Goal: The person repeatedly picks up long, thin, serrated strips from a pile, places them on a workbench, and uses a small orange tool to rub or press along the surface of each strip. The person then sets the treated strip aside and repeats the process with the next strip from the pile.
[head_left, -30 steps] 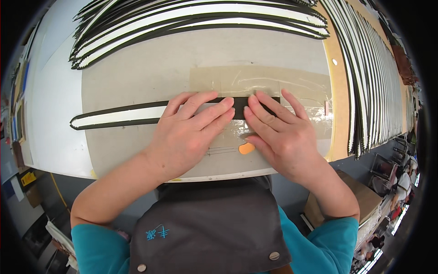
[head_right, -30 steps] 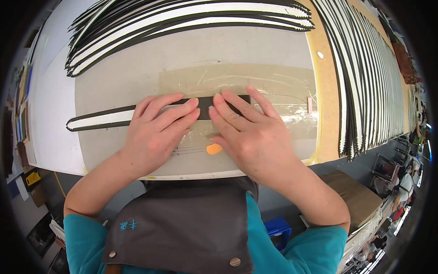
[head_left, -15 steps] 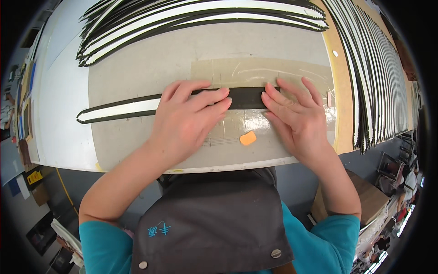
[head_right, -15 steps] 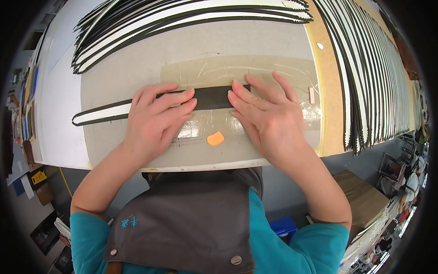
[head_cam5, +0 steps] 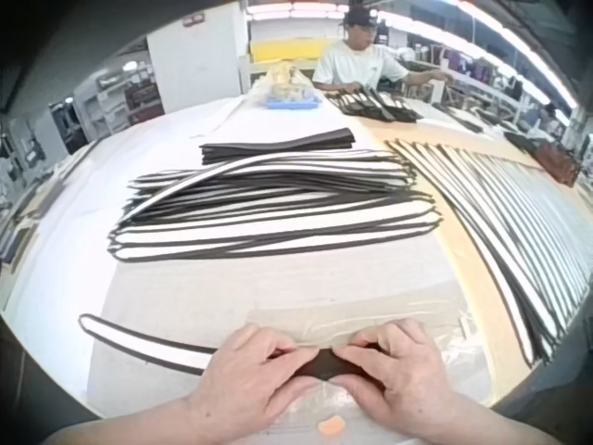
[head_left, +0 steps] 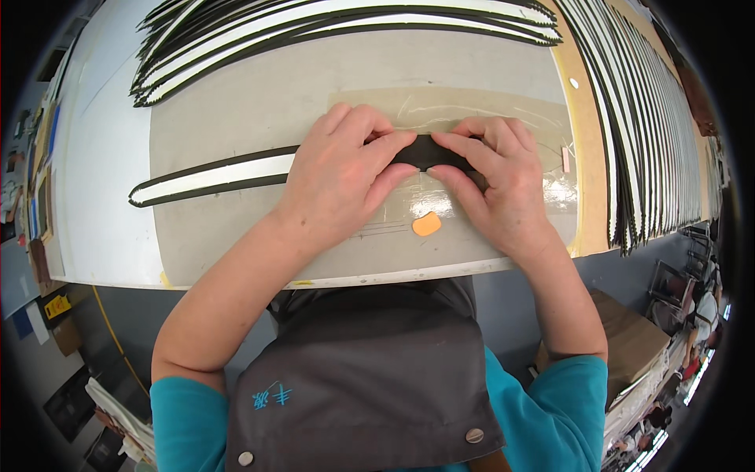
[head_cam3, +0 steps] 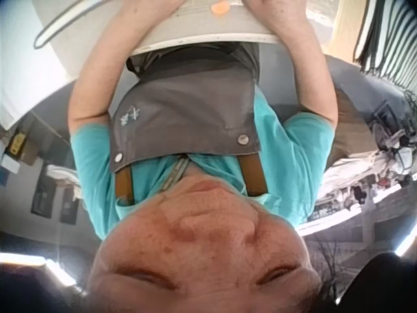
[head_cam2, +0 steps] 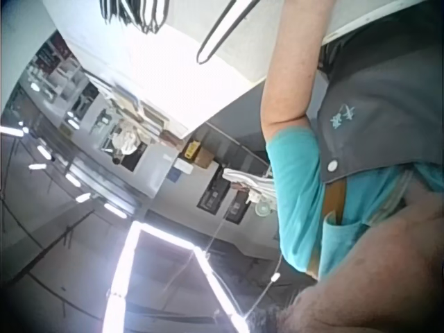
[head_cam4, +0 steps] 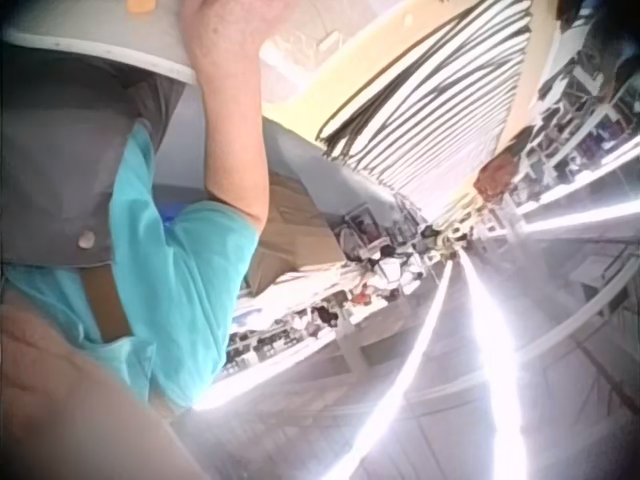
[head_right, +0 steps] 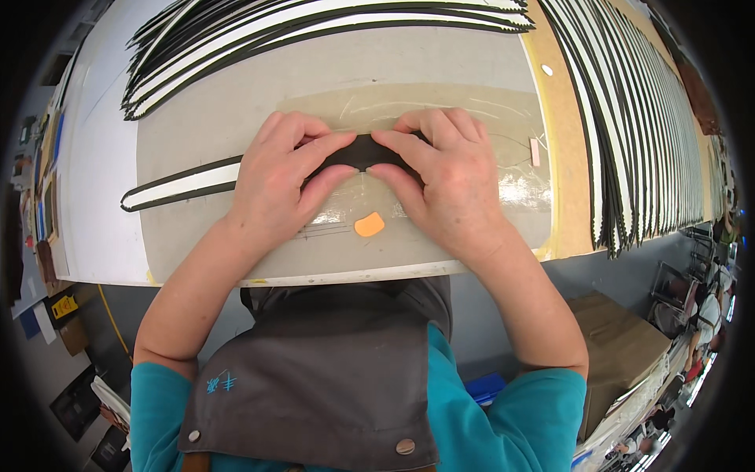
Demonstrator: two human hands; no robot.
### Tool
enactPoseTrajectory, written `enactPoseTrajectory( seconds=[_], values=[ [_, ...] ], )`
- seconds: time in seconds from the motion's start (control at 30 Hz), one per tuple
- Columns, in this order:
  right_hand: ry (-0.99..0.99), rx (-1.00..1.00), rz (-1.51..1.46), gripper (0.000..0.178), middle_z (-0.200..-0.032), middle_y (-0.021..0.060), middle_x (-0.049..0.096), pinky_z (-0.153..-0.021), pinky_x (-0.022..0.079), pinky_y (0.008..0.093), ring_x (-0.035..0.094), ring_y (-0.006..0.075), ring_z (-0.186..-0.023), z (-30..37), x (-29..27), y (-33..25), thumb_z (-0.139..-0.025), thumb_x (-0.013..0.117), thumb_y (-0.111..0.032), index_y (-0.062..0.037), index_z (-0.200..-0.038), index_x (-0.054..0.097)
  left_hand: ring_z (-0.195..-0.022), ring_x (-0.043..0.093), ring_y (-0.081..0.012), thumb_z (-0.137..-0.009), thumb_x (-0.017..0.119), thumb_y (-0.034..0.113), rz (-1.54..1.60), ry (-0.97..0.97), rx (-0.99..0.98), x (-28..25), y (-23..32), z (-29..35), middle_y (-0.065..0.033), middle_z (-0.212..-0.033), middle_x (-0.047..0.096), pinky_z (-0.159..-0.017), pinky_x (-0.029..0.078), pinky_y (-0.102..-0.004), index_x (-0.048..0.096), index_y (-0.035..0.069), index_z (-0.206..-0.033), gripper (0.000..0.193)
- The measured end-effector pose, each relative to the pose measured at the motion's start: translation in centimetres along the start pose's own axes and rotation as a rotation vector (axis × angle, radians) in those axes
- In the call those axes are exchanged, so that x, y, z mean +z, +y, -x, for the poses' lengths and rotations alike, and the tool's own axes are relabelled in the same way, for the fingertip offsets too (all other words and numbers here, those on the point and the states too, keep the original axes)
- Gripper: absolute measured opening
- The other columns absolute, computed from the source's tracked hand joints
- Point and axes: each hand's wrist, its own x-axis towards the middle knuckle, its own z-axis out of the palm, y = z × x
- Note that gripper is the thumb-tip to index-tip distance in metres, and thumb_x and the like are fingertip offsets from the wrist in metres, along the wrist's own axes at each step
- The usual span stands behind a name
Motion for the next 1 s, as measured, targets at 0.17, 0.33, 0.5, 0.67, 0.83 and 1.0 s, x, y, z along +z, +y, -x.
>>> enactPoseTrajectory(
  seconds=[0.17, 0.33, 0.5, 0.67, 0.83, 1.0],
  values=[
    [-0.022, 0.046, -0.060, 0.032, -0.103, 0.0044, 0.069, -0.091, 0.047, 0.0421, 0.062, 0.0283, -0.099, -0.3, -0.2, 0.2, -0.077, 0.088, -0.017, -0.0095, -0.107, 0.079, -0.095, 0.056, -0.0278, -0.081, 0.086, 0.012, 0.109, -0.034, -0.090, 0.1, -0.3, 0.0, -0.0061, -0.103, 0.063, -0.080, 0.050, -0.0372, 0.077, 0.007, -0.114, 0.034],
    [-0.102, 0.055, -0.066, 0.034, -0.099, 0.0052, 0.068, -0.094, 0.047, 0.0431, 0.062, 0.0298, -0.098, -1.8, -1.2, 0.1, -0.075, 0.088, -0.014, -0.0096, -0.107, 0.077, -0.099, 0.056, -0.0278, -0.082, 0.085, 0.012, 0.121, -0.034, -0.098, -0.1, -0.4, 0.1, -0.0062, -0.106, 0.063, -0.085, 0.049, -0.0373, 0.077, 0.007, -0.115, 0.034],
    [-0.256, 0.142, -0.092, 0.032, -0.098, 0.0067, 0.067, -0.092, 0.048, 0.0428, 0.062, 0.0305, -0.098, -3.6, -2.0, 0.0, -0.072, 0.089, -0.012, -0.0093, -0.100, 0.073, -0.104, 0.057, -0.0283, -0.082, 0.085, 0.014, 0.118, 0.017, -0.079, 0.1, -0.2, 0.0, -0.0069, -0.109, 0.063, -0.088, 0.049, -0.0398, 0.074, 0.007, -0.117, 0.037],
    [-0.153, 0.196, -0.184, 0.033, -0.095, 0.0058, 0.070, -0.089, 0.049, 0.0406, 0.064, 0.0292, -0.092, -2.4, -1.3, -0.1, -0.069, 0.091, -0.009, -0.0097, -0.097, 0.073, -0.101, 0.059, -0.0302, -0.080, 0.085, 0.013, 0.059, 0.068, 0.002, 0.1, 0.2, -0.2, -0.0074, -0.107, 0.064, -0.086, 0.049, -0.0410, 0.072, 0.006, -0.107, 0.031],
    [-0.027, 0.091, -0.169, 0.026, -0.085, 0.0024, 0.074, -0.086, 0.049, 0.0362, 0.065, 0.0250, -0.077, -1.3, -0.3, -0.9, -0.072, 0.090, -0.004, -0.0107, -0.094, 0.078, -0.087, 0.060, -0.0291, -0.078, 0.084, 0.008, 0.111, 0.144, 0.050, 0.7, 0.3, 0.2, -0.0070, -0.096, 0.064, -0.078, 0.048, -0.0395, 0.070, 0.007, -0.100, 0.026],
    [0.056, -0.004, -0.221, 0.019, -0.079, 0.0019, 0.073, -0.084, 0.048, 0.0345, 0.063, 0.0217, -0.072, -0.8, 0.2, -0.4, -0.076, 0.088, -0.003, -0.0097, -0.091, 0.079, -0.077, 0.059, -0.0260, -0.078, 0.083, 0.005, 0.121, 0.214, 0.085, 1.0, 0.5, 0.2, -0.0045, -0.082, 0.062, -0.072, 0.044, -0.0385, 0.071, 0.007, -0.091, 0.018]
  ],
)
